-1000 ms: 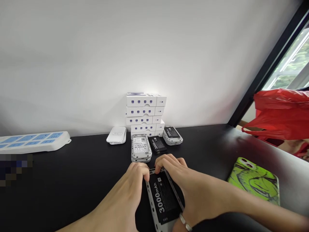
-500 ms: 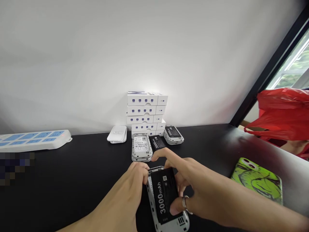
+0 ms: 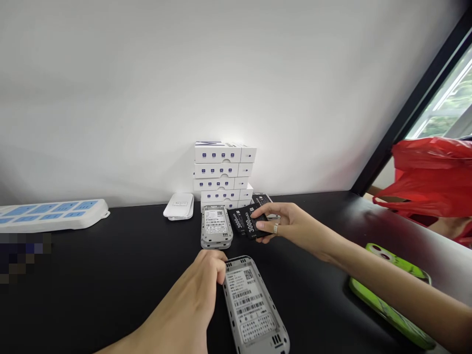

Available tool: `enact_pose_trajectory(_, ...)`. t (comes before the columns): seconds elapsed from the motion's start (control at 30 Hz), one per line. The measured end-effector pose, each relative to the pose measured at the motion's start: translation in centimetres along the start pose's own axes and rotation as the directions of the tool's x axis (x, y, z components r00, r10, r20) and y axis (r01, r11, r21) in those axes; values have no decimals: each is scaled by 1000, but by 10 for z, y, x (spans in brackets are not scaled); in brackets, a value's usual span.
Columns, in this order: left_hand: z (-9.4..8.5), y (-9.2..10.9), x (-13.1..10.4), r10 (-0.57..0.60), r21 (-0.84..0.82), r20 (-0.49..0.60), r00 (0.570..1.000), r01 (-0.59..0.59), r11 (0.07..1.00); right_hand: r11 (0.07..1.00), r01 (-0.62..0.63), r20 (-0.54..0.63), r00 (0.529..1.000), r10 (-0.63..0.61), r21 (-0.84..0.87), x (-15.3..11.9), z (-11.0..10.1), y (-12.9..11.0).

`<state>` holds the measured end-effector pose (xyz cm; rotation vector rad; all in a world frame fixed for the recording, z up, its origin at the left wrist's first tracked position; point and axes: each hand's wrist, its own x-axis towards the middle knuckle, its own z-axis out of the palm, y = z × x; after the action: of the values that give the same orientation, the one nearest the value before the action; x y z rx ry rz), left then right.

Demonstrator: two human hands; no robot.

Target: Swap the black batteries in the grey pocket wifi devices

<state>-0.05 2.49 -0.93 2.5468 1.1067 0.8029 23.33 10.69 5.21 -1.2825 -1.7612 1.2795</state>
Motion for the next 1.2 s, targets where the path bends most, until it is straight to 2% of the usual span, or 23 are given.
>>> enact_pose_trajectory(0.1,-4,5,1,-36,8,40,999,36,999,998,-53,50,997,53,-17,2,5,9)
enact_pose_trajectory(0.17,-4,5,2,-25,-8,48,999,26,1000,998,-44,65,997,47,-38,4,9,14)
enact_pose_trajectory(0.27,-2,3,4,-13,-20,31,999,14,1000,957,74,13,997,-73,-282,10,10,20)
enact_pose_trajectory(0.37,-1,1,5,-8,-19,16,1000,8,1000,833,167,-28,977,-213,-527,14,9,24)
enact_pose_trajectory(0.53,2,-1,1,17,-37,-2,1000,-17,999,733,263,35,950,-311,-627,15,11,28)
enact_pose_trajectory(0.67,0,-2,-2,60,-107,-52,997,-65,992,701,281,51,943,-330,-656,13,10,26)
enact_pose_trajectory(0.77,-13,2,5,-1,-134,-84,996,-10,991,705,252,14,946,-325,-663,10,2,17)
enact_pose_trajectory(0.87,-27,0,17,-187,-177,-142,972,161,971,718,242,-40,935,-352,-652,4,-9,5)
enact_pose_trajectory(0.97,-34,-13,28,-332,-231,-125,935,298,926,734,251,-71,923,-377,-632,1,-21,-3)
enact_pose_trajectory(1.1,-31,-32,32,-357,-217,-100,929,330,919,751,231,-110,921,-374,-619,4,-35,-5)
enact_pose_trajectory(1.2,-27,-37,31,-361,-195,-106,927,337,921,753,209,-117,928,-355,-624,10,-45,1)
